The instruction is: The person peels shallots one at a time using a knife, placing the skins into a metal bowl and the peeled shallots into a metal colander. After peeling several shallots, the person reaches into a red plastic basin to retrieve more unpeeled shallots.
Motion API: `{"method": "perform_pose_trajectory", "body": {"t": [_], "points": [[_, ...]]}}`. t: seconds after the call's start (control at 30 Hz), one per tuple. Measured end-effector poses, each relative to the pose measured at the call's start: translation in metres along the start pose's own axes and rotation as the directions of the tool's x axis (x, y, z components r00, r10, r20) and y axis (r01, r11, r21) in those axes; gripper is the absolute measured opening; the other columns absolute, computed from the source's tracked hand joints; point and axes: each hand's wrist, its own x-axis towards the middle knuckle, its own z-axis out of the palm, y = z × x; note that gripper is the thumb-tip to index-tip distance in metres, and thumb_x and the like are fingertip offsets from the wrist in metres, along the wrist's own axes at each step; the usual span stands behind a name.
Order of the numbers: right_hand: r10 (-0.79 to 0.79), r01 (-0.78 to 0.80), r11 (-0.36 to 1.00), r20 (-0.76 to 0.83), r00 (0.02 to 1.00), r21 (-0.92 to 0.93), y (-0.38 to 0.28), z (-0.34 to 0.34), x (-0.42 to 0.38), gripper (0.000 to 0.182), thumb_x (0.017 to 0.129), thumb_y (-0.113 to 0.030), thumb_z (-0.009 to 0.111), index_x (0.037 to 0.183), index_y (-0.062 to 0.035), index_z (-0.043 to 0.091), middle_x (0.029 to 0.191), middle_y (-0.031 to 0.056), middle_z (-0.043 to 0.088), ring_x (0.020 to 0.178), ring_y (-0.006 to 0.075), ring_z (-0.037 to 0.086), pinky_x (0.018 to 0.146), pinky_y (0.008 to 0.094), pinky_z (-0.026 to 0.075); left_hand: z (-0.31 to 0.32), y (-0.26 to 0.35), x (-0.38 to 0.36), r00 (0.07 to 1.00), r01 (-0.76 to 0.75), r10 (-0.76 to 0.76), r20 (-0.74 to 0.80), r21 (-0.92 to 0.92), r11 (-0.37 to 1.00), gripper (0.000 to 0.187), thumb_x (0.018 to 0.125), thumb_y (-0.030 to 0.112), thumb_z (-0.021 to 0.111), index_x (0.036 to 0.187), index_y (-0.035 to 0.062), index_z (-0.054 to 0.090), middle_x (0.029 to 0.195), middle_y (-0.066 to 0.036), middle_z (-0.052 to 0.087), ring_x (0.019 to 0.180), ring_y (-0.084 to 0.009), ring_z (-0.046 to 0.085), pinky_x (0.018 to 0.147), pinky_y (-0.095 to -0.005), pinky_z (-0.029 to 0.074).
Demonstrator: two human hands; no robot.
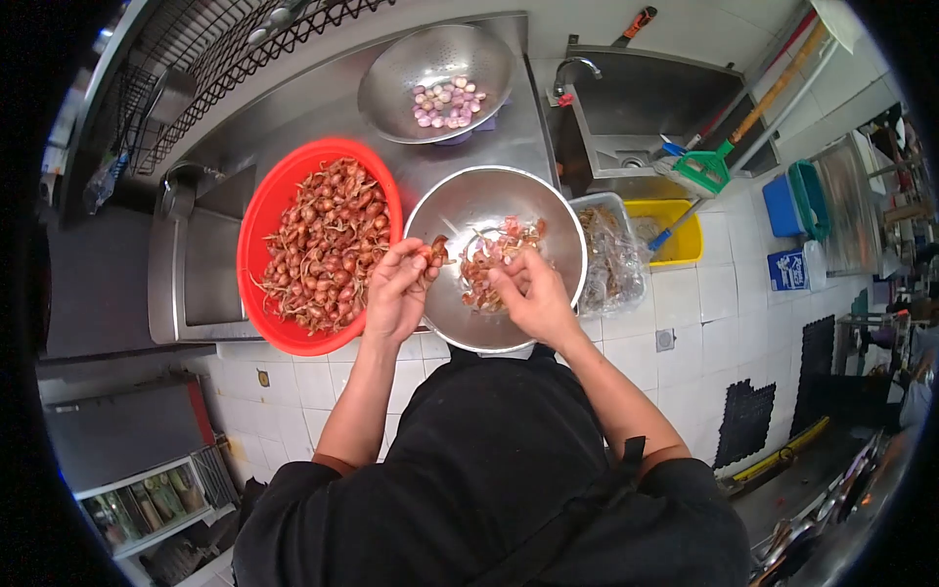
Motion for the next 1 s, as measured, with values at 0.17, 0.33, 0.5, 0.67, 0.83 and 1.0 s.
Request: {"method": "perform_pose_trajectory", "body": {"t": [0.17,0.33,0.5,0.67,0.83,1.0], "points": [[-0.211,0.147,0.876,0.091,0.973,0.46,-0.021,0.016,-0.02,0.024,0.096,-0.007,0.059,0.117,0.0016,0.052,0.076,-0.0005,0.059,0.07,0.0029,0.053,0.064,0.0216,0.043,0.018,-0.011,-0.006,0.999,-0.041,0.041,-0.007,0.029,0.999,0.025,0.092,-0.004,0.06,0.117,0.0008,0.059,0.108,-0.01,0.065,0.099,-0.0172,0.065,0.088,-0.0298,0.053],[-0.244,0.183,0.871,0.078,0.967,0.457,-0.027,0.021,-0.026,0.039,0.096,-0.006,0.058,0.133,0.0026,0.051,0.081,-0.0011,0.058,0.074,0.0038,0.053,0.071,0.0212,0.045,0.036,-0.009,-0.011,0.996,-0.089,0.092,-0.018,0.122,0.989,0.023,0.091,-0.006,0.061,0.114,-0.0013,0.059,0.109,-0.011,0.065,0.099,-0.0172,0.064,0.088,-0.0294,0.053],[-0.328,0.318,0.873,-0.04,0.944,0.369,-0.037,0.028,-0.025,0.041,0.096,-0.007,0.056,0.136,0.0027,0.051,0.113,0.0138,0.065,0.103,0.0156,0.062,0.091,0.0277,0.046,0.041,-0.012,-0.01,0.988,-0.133,0.145,-0.059,0.175,0.976,0.021,0.09,-0.005,0.063,0.111,-0.0032,0.058,0.111,-0.012,0.063,0.098,-0.0161,0.063,0.088,-0.0287,0.052],[-0.399,0.412,0.879,-0.102,0.911,0.24,-0.04,0.032,-0.021,0.042,0.096,-0.008,0.055,0.136,0.003,0.05,0.127,0.0213,0.062,0.119,0.0234,0.06,0.1,0.0329,0.043,0.043,-0.017,-0.008,0.955,-0.265,0.294,-0.049,0.312,0.912,0.024,0.086,-0.009,0.067,0.108,-0.0036,0.058,0.11,-0.012,0.062,0.099,-0.0153,0.062,0.088,-0.027,0.053],[-0.365,0.38,0.861,-0.11,0.925,0.339,-0.039,0.032,-0.015,0.037,0.097,-0.009,0.056,0.132,0.004,0.054,0.124,0.0193,0.064,0.116,0.0184,0.059,0.098,0.0306,0.045,0.05,-0.017,-0.009,0.927,-0.364,0.372,0.042,0.334,0.869,0.024,0.086,-0.011,0.067,0.107,-0.0037,0.058,0.111,-0.013,0.061,0.1,-0.0156,0.063,0.089,-0.0277,0.053],[-0.285,0.303,0.838,-0.11,0.952,0.453,-0.05,0.031,-0.012,0.033,0.099,-0.011,0.056,0.127,0.0061,0.058,0.096,0.0095,0.068,0.082,0.0072,0.061,0.071,0.0214,0.049,0.048,-0.01,-0.007,0.916,-0.4,0.378,0.133,0.373,0.837,0.025,0.086,-0.011,0.066,0.108,-0.0035,0.058,0.111,-0.013,0.062,0.102,-0.0156,0.062,0.09,-0.0275,0.053]]}}
